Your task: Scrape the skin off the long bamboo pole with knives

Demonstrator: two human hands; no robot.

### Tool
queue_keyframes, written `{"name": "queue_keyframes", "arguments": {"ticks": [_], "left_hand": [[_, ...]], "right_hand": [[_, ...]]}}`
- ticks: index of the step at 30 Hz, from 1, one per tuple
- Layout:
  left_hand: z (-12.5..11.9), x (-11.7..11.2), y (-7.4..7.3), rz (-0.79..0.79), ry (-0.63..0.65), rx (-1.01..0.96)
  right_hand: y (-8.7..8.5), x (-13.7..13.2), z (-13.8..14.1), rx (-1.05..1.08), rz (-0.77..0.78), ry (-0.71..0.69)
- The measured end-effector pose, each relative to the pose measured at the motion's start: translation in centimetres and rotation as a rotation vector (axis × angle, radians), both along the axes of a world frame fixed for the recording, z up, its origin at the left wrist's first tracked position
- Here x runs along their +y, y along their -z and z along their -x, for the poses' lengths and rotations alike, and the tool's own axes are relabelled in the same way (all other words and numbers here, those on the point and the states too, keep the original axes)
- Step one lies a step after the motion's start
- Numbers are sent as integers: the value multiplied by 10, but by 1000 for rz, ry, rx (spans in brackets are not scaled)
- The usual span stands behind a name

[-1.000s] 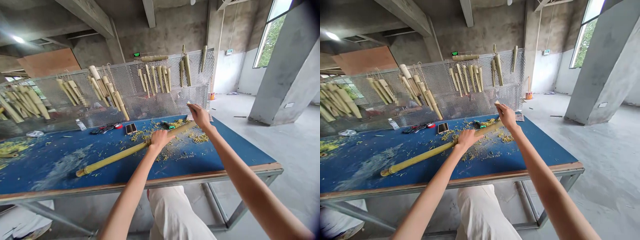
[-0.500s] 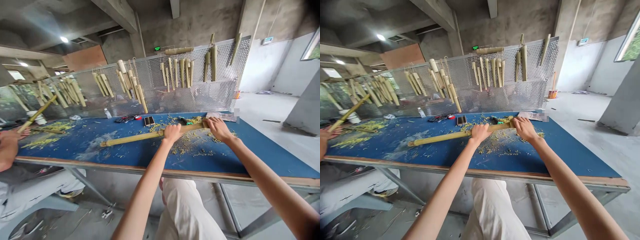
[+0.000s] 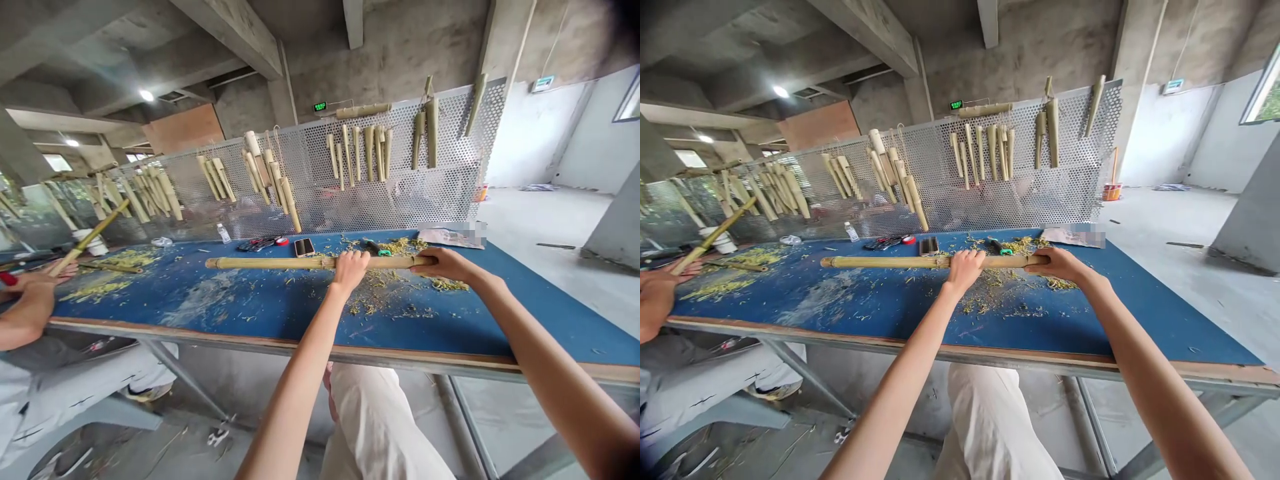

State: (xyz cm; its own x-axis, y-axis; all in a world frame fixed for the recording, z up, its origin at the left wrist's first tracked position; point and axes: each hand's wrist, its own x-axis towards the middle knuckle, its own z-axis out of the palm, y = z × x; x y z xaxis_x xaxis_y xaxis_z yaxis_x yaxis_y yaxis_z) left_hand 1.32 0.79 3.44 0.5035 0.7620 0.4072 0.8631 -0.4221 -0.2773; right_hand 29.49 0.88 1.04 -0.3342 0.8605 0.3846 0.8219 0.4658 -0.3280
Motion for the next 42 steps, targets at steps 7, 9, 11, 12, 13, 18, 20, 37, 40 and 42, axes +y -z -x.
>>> {"name": "queue_keyframes", "arguments": {"ticks": [7, 9, 11, 12, 13, 18, 20, 37, 40, 42], "left_hand": [[-8, -2, -9, 32, 25, -24], [-5, 0, -11, 43, 6, -20], [-1, 2, -12, 60, -15, 0], [2, 3, -13, 70, -23, 13], [3, 4, -14, 78, -29, 26], [7, 3, -23, 124, -34, 28], [8, 3, -28, 172, -13, 0], [4, 13, -12, 111, -35, 97], [7, 13, -4, 61, -25, 126], [9, 12, -5, 49, -17, 150]], "right_hand": [[-16, -15, 10, -268, -18, 264], [-17, -17, 14, -319, -46, 300], [-16, -17, 19, -363, -75, 314], [-16, -17, 20, -379, -87, 315], [-15, -16, 21, -389, -97, 319], [-9, -12, 22, -373, -155, 328], [-7, -12, 21, -379, -163, 324], [-8, -8, 16, -436, -92, 285], [-8, -11, 21, -431, 23, 274], [-7, -12, 24, -409, 74, 270]]}}
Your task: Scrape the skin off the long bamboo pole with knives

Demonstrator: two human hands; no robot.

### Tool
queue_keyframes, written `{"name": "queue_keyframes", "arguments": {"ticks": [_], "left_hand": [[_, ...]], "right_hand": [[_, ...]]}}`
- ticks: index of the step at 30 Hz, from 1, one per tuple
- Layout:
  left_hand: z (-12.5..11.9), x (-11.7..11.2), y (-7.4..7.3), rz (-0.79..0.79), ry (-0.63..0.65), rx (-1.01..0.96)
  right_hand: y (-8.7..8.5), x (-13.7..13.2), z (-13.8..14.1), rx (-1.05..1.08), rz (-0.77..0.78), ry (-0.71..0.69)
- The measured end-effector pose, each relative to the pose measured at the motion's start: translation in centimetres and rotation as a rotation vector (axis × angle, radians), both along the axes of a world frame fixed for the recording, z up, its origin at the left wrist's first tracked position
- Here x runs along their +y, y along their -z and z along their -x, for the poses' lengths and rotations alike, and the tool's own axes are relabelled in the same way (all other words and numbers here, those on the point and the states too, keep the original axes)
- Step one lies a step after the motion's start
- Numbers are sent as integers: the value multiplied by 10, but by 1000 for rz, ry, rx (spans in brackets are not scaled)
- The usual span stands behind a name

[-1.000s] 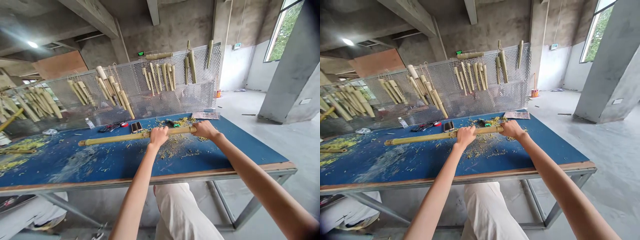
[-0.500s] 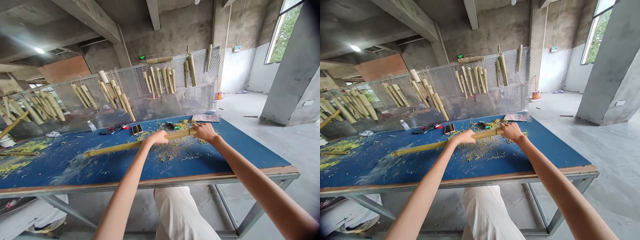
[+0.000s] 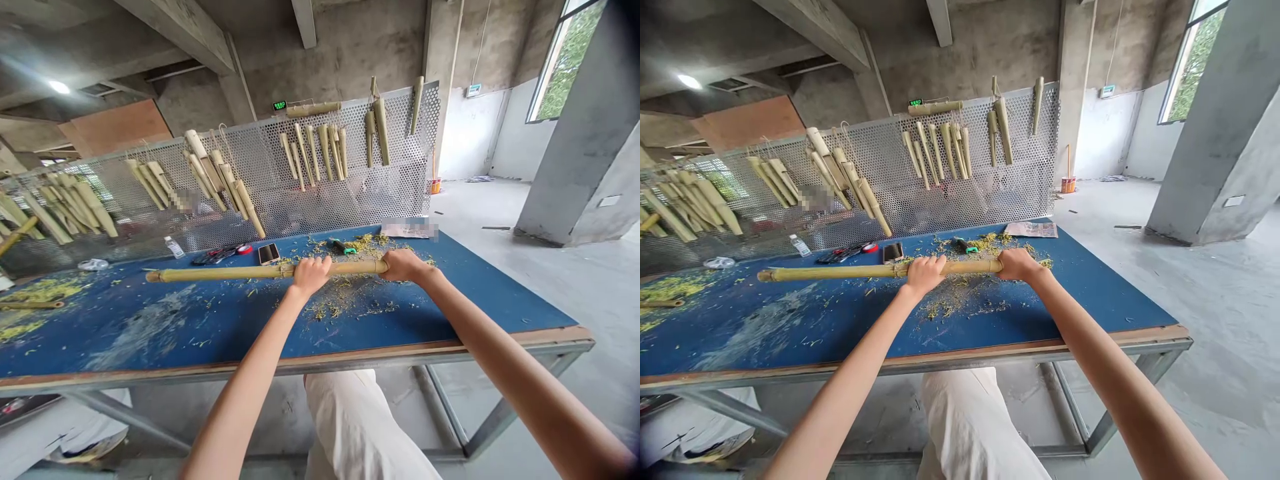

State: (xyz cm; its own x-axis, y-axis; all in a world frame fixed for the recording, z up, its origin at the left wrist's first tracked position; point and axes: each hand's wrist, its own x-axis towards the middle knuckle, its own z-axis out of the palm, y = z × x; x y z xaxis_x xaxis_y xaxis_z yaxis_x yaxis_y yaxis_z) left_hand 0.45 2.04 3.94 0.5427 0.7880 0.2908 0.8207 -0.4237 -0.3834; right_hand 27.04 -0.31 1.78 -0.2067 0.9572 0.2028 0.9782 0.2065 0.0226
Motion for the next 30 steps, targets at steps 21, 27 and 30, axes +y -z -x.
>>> {"name": "queue_keyframes", "arguments": {"ticks": [21, 27, 30], "left_hand": [[7, 1, -12, 45, -30, 14], [4, 0, -18, 14, -7, 52], [-2, 0, -36, 96, -19, 4]], "right_hand": [[-4, -2, 4, -10, -81, 0], [2, 0, 2, 21, -64, 36], [1, -1, -3, 7, -233, 93]]}}
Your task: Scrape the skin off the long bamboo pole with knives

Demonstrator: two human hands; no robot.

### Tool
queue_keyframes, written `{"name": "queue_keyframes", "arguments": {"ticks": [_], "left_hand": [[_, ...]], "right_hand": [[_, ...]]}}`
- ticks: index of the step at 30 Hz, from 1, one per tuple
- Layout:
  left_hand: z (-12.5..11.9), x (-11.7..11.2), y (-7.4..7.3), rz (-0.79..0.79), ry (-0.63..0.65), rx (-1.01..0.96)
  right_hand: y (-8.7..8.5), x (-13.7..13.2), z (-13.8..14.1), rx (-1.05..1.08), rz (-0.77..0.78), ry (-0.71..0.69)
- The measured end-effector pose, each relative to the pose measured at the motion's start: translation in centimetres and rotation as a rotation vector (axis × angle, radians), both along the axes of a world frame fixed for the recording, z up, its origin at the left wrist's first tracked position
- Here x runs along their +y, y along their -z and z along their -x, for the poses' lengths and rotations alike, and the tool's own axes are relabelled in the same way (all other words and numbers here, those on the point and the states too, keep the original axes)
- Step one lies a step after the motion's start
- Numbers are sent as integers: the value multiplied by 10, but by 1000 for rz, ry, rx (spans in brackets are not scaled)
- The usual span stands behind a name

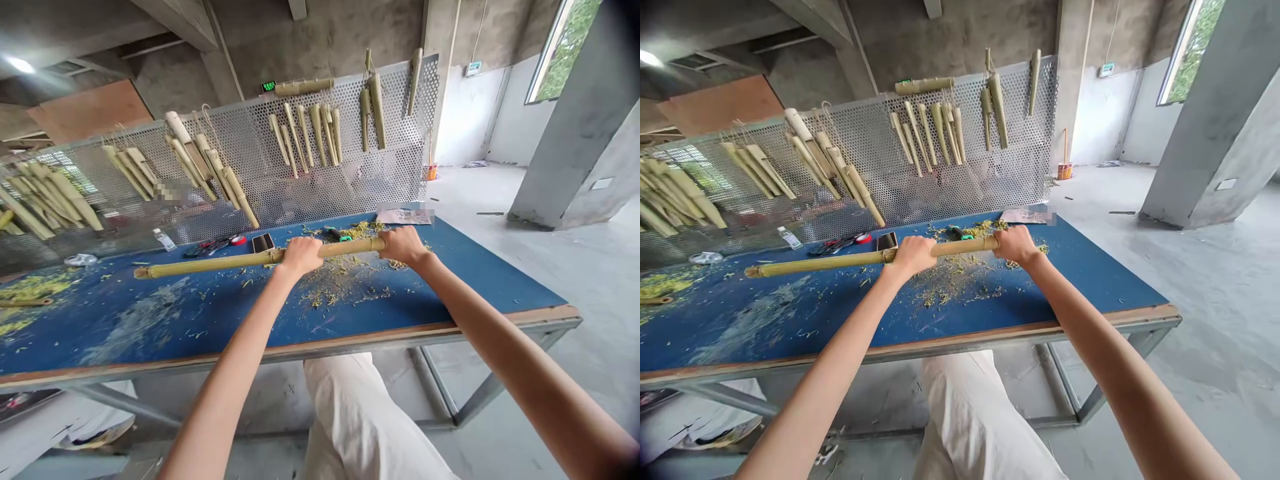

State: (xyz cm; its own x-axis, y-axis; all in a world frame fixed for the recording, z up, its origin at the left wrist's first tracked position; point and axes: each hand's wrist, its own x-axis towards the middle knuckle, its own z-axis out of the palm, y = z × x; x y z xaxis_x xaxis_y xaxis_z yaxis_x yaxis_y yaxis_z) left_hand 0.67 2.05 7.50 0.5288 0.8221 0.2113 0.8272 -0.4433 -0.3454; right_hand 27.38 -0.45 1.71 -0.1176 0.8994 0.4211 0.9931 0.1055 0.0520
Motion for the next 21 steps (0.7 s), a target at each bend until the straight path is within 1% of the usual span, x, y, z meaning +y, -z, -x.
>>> {"name": "queue_keyframes", "arguments": {"ticks": [2, 3, 4, 5, 6, 7, 8, 9, 11, 12, 14, 16, 17, 19, 21], "left_hand": [[-2, 1, -12, 114, -9, -26], [-2, 1, -16, 214, -28, -31], [-2, 2, -19, 316, -51, -36], [-2, 2, -21, 385, -67, -38], [-2, 1, -21, 397, -68, -48], [-1, 1, -18, 344, -54, -67], [-2, 0, -14, 234, -38, -91], [-2, -2, -9, 115, -29, -114], [-3, -4, 4, -43, -52, -144], [-3, -5, 10, -79, -73, -153], [-3, -7, 19, -117, -118, -170], [-1, -8, 24, -139, -132, -183], [0, -8, 24, -152, -134, -190], [2, -10, 24, -174, -131, -203], [2, -12, 23, -189, -127, -214]], "right_hand": [[0, -2, -3, -6, -52, 11], [0, -3, -4, -7, -73, 9], [-1, -3, -5, -6, -98, 4], [-1, -3, -5, -2, -129, -4], [-3, -3, -5, 5, -162, -15], [-4, -2, -5, 15, -197, -26], [-5, -1, -6, 26, -231, -36], [-6, 1, -7, 39, -262, -42], [-5, 6, -15, 84, -317, -17], [-5, 8, -21, 129, -343, 23], [-1, 11, -37, 276, -401, 147], [3, 13, -52, 458, -471, 252], [4, 14, -58, 541, -501, 274], [7, 15, -64, 664, -527, 268], [8, 17, -63, 734, -493, 229]]}}
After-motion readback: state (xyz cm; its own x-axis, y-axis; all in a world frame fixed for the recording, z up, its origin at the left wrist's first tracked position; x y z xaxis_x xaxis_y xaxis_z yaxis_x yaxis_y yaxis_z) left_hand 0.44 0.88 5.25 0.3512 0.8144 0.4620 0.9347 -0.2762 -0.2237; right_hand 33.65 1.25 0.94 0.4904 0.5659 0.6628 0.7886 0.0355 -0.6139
